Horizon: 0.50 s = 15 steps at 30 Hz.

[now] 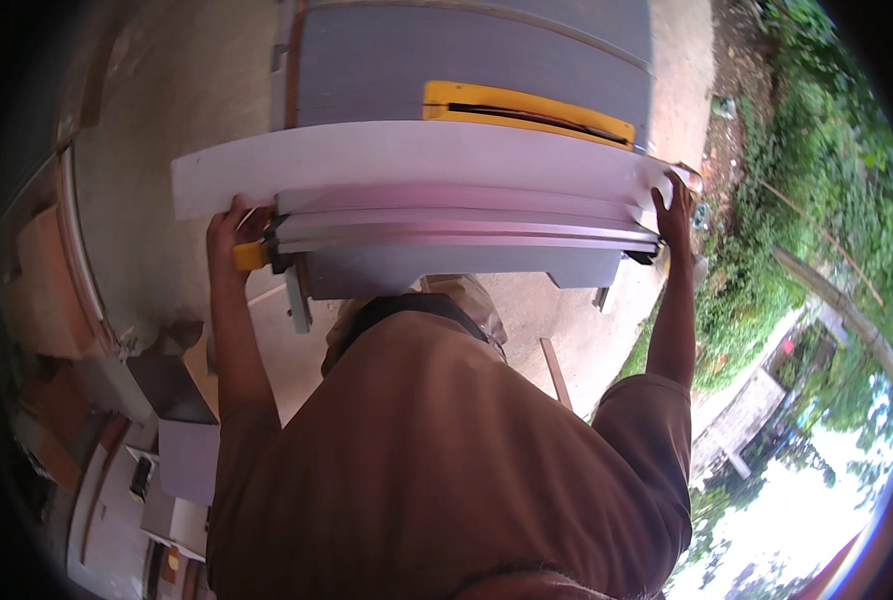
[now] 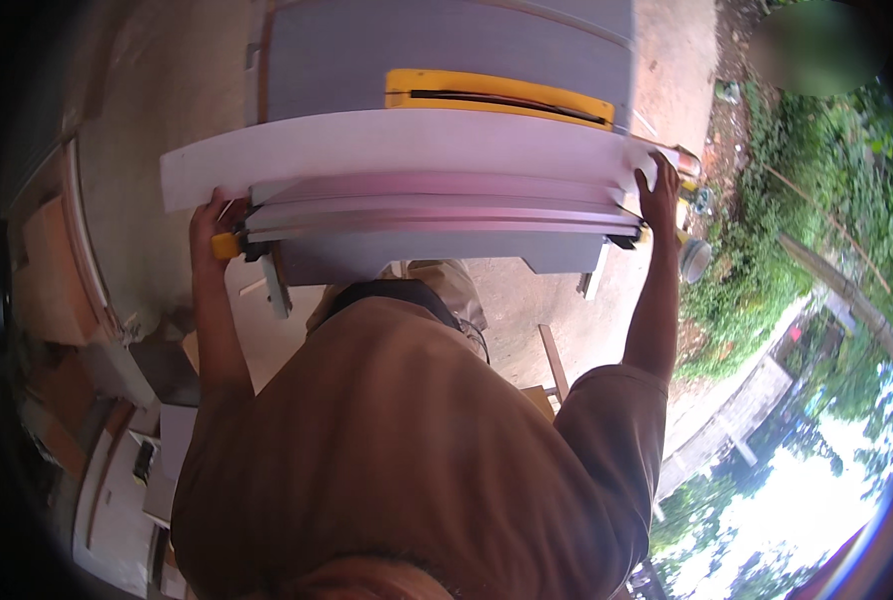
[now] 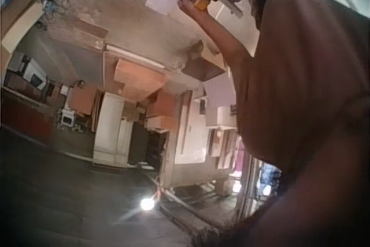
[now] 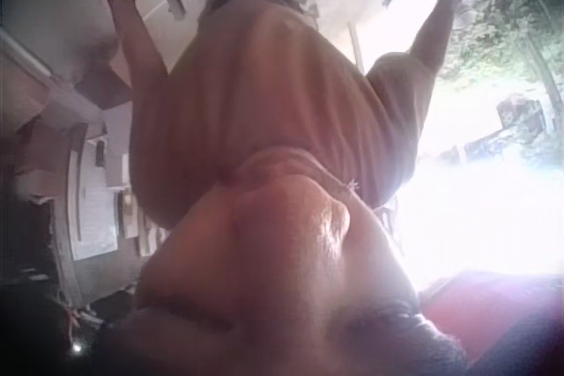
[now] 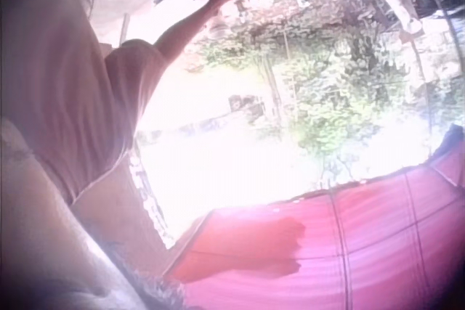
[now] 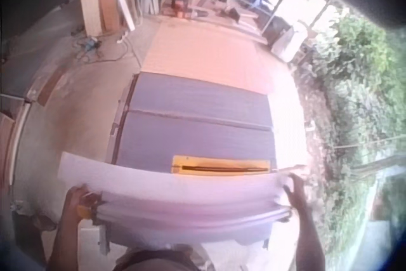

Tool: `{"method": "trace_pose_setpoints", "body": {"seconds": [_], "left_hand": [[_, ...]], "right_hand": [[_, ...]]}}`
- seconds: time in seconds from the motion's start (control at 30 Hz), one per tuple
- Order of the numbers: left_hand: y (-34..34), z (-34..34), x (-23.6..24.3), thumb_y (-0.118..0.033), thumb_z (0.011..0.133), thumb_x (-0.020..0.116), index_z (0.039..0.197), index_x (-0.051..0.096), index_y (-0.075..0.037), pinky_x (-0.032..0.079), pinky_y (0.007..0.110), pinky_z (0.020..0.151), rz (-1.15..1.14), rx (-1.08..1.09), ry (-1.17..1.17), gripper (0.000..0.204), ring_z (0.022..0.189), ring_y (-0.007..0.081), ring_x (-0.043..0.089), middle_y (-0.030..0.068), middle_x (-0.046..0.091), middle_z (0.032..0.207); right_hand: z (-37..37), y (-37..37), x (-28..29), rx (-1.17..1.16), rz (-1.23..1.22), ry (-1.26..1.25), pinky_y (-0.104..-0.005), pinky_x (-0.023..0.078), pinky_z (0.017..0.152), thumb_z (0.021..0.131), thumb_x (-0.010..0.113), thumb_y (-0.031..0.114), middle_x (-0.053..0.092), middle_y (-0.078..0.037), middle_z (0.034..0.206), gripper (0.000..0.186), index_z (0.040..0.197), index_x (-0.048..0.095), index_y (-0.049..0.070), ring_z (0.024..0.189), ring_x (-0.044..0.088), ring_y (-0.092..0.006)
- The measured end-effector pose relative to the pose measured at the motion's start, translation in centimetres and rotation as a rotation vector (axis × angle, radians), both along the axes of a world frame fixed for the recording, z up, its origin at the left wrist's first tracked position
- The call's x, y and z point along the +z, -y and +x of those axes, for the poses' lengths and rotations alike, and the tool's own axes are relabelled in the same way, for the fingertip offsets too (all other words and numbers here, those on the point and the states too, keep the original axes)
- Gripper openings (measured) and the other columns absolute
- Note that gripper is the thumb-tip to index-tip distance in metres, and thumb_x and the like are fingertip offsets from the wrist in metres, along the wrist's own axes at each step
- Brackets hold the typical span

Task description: The person operates a table saw to cut a large sheet of plywood, then retrieves a white panel and cuts it into strips. They handle the cut pieces and place them aside in the workshop.

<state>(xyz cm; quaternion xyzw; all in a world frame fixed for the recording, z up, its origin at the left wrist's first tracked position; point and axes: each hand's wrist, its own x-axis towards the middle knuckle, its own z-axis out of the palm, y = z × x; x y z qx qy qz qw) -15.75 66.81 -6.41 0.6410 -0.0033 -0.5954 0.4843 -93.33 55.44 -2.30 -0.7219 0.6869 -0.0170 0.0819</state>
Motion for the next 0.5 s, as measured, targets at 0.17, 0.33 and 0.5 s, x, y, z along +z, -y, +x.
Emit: {"method": "trace_pose_setpoints", "body": {"seconds": [0.17,0.33,0.5], "left_hand": [[0.0,0.4,0.1,-0.030,0.093,0.072,0.125,0.054,0.001,0.052,0.038,0.095,-0.035,-0.094,0.018,0.047,0.107,0.0266,0.064,0.0117,0.064,0.114],[-0.2,1.7,-0.7,-0.036,0.091,0.074,0.125,0.057,-0.001,0.048,0.040,0.097,0.080,-0.088,0.146,0.052,0.110,0.0248,0.060,0.0094,0.063,0.117],[-0.7,3.3,-2.1,-0.037,0.091,0.074,0.119,0.060,-0.001,0.048,0.040,0.096,0.031,-0.116,0.000,0.048,0.109,0.0239,0.060,0.0102,0.064,0.114]], "right_hand": [[1.9,1.6,1.2,0.108,-0.048,0.007,-0.0471,0.029,0.115,0.096,0.061,0.031,0.051,-0.012,0.146,0.052,0.144,0.049,0.014,0.137,0.040,-0.0372],[3.5,1.7,2.6,0.013,0.046,0.016,-0.0464,0.036,0.108,0.096,0.061,0.032,0.061,-0.012,0.130,0.038,0.128,0.061,0.012,0.125,0.049,-0.0359],[2.4,0.7,1.8,0.024,-0.067,0.112,-0.0451,0.036,0.109,0.096,0.062,0.030,0.059,-0.012,0.134,0.040,0.131,0.061,0.012,0.127,0.049,-0.0352]]}}
